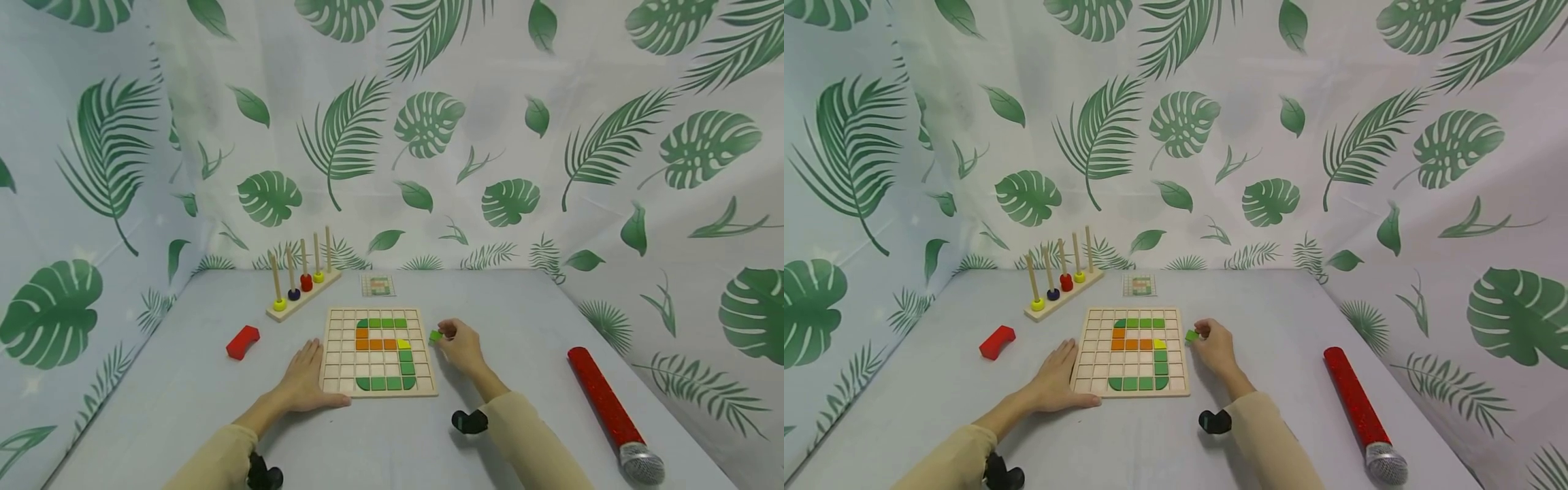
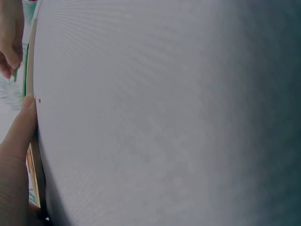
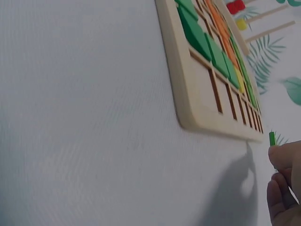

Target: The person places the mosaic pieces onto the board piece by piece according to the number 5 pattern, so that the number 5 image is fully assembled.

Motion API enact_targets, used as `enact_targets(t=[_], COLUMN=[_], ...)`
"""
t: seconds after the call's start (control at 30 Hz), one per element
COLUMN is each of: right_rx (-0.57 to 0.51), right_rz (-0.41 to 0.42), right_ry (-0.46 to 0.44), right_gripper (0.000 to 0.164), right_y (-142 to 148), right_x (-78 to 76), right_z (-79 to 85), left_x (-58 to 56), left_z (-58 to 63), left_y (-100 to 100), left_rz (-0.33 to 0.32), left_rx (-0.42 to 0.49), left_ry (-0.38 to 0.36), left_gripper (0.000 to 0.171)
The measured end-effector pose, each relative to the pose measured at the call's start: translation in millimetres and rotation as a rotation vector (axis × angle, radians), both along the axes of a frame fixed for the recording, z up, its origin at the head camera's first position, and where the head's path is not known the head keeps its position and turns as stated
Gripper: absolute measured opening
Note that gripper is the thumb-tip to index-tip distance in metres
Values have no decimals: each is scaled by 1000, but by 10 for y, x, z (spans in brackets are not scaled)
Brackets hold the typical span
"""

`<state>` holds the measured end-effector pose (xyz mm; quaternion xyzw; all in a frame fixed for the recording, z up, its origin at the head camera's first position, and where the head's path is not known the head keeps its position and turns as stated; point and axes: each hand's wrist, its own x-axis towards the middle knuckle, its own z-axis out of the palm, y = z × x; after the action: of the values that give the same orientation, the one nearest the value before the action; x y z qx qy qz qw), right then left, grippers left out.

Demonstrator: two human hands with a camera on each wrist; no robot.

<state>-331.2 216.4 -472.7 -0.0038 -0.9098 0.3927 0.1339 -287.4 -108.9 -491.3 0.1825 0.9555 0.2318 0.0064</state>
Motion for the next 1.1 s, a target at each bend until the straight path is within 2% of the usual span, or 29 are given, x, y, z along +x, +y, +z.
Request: enact_targets(t=[0.3,0.57,0.83,1.1], right_rx=[-9,-4,9,45], right_rz=[97,258,319,389], right_ry=[11,73,64,52], right_gripper=[27,27,28,26], right_y=[-320,-549,-746,-897], right_x=[40,125,163,206], right_z=[79,123,81,35], left_x=[-17,-12,4,-10], left_z=[-18,-24,-14,-22], left_y=[-8,-11,-12,-10], left_rz=[1,-5,-9,-4], left_rx=[2,-7,8,-19], left_ry=[4,4,5,-13], left_gripper=[125,126,125,126])
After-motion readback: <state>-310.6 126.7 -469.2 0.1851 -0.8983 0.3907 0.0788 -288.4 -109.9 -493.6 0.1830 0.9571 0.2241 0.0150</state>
